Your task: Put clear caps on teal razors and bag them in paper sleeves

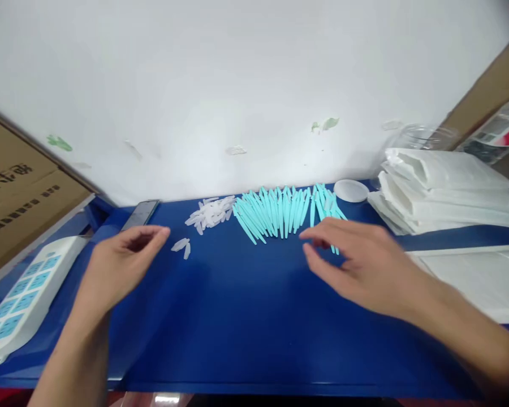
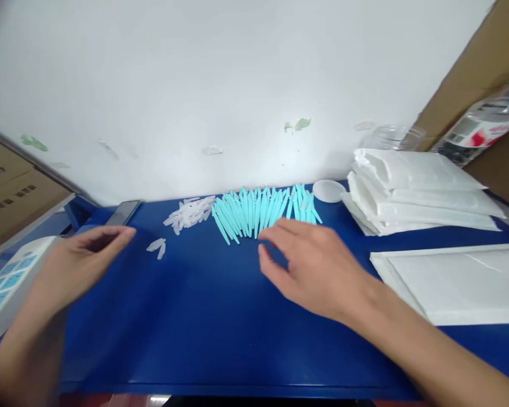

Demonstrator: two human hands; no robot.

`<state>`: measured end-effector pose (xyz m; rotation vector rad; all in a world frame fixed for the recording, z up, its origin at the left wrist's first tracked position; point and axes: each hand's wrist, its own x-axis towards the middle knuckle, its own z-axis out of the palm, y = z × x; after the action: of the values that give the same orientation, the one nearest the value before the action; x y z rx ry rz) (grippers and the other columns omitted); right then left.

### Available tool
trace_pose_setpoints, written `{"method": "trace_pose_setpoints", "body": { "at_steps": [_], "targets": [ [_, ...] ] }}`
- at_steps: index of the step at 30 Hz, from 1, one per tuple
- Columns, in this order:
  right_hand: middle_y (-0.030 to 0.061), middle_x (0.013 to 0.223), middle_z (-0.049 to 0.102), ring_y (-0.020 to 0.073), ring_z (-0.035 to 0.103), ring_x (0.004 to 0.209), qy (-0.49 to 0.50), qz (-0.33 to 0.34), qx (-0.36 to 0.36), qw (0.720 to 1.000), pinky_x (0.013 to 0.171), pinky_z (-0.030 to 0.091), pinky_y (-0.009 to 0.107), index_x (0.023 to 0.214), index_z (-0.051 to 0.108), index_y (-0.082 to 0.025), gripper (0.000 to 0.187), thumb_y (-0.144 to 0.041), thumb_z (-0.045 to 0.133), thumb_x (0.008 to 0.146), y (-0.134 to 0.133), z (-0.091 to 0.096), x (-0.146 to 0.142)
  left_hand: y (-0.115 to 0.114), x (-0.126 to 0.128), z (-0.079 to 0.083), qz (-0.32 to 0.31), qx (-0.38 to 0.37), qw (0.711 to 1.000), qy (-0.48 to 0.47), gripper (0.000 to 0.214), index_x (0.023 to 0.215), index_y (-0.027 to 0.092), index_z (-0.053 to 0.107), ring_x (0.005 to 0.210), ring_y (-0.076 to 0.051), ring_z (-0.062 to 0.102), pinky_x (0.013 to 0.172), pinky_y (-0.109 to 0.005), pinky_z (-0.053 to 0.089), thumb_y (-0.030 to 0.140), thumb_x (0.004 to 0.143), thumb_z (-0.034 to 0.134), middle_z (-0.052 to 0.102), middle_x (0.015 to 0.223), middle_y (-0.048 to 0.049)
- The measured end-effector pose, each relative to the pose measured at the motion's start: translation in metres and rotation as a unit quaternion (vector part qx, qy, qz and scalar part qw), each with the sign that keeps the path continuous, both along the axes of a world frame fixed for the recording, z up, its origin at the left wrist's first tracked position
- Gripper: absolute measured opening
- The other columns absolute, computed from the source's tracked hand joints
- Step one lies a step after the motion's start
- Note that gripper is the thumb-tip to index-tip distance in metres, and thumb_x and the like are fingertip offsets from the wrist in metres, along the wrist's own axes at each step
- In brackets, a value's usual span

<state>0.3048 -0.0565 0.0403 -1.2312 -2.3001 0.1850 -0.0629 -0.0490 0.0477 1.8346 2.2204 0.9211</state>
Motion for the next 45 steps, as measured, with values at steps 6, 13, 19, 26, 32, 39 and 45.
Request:
{"method": "trace_pose_setpoints", "body": {
  "at_steps": [6,13,19,26,32,39,45],
  "targets": [
    [0.0055,0.084,0.072,0.0201,0.066,0.068,-0.105,-0.016,-0.100,0.989,0.059,0.044,0.033,0.096,0.073,-0.019,0.037,-0.040,0.044,0.102,0.026,-0.048,-0.044,0.018,0.018,-0.051,-0.203,-0.019,0.978,0.047,0.029,0.108,0.026,0.077,0.087,-0.022,0.071,0.073,-0.034,0.058,0.045,0.097,0.057,0.076,0.107,-0.0025],
    [0.0112,0.097,0.076,0.0275,0.072,0.087,-0.109,-0.032,-0.109,0.988,0.068,0.050,0.036,0.103,0.074,-0.017,0.039,-0.040,0.042,0.103,0.049,-0.051,-0.079,0.063,0.080,-0.072,-0.340,0.011,0.911,0.231,0.043,0.130,0.019,0.068,0.118,-0.029,0.064,0.096,-0.048,0.056,0.008,0.096,0.044,0.066,0.133,-0.0122],
    [0.0096,0.090,0.075,0.0267,0.072,0.088,-0.082,-0.008,-0.154,0.985,0.076,0.051,0.037,0.097,0.073,-0.017,0.036,-0.038,0.044,0.102,0.046,-0.055,-0.077,0.010,0.093,-0.073,-0.369,-0.025,0.903,0.220,0.038,0.126,0.015,0.068,0.113,-0.031,0.064,0.094,-0.052,0.056,0.009,0.096,0.046,0.068,0.126,-0.0136],
    [0.0127,0.096,0.075,0.0285,0.072,0.087,-0.113,-0.037,-0.201,0.972,0.067,0.047,0.035,0.098,0.070,-0.015,0.023,-0.030,0.053,0.095,0.040,-0.057,-0.096,0.003,0.077,-0.071,-0.288,-0.095,0.953,0.007,0.036,0.130,0.024,0.068,0.112,-0.025,0.067,0.095,-0.040,0.056,0.029,0.102,0.047,0.067,0.132,-0.0081],
    [0.0037,0.067,0.070,0.0177,0.065,0.065,-0.120,-0.028,-0.248,0.961,0.056,0.039,0.028,0.076,0.070,-0.019,0.012,-0.025,0.062,0.083,0.047,-0.054,-0.093,0.026,0.074,-0.058,-0.159,-0.180,0.964,-0.111,0.062,0.142,0.015,0.058,0.087,-0.023,0.074,0.077,-0.034,0.058,0.055,0.094,0.057,0.077,0.106,-0.0074],
    [0.0071,0.082,0.068,0.0188,0.060,0.069,-0.155,-0.030,-0.193,0.968,0.056,0.027,0.031,0.080,0.064,-0.017,0.013,-0.014,0.052,0.084,0.024,-0.049,-0.070,0.020,0.072,-0.057,-0.296,-0.118,0.946,0.053,0.030,0.117,0.026,0.077,0.082,-0.019,0.070,0.069,-0.029,0.051,0.033,0.100,0.053,0.075,0.098,-0.0034],
    [-0.0002,0.071,0.057,0.0136,0.047,0.059,-0.099,-0.032,-0.163,0.981,0.056,0.027,0.029,0.084,0.053,-0.020,0.007,-0.014,0.051,0.084,0.027,-0.045,-0.047,0.018,0.088,-0.065,-0.366,0.048,0.922,0.116,0.032,0.126,0.023,0.072,0.079,-0.017,0.069,0.065,-0.028,0.048,0.027,0.105,0.048,0.074,0.099,-0.0056]
  ]
}}
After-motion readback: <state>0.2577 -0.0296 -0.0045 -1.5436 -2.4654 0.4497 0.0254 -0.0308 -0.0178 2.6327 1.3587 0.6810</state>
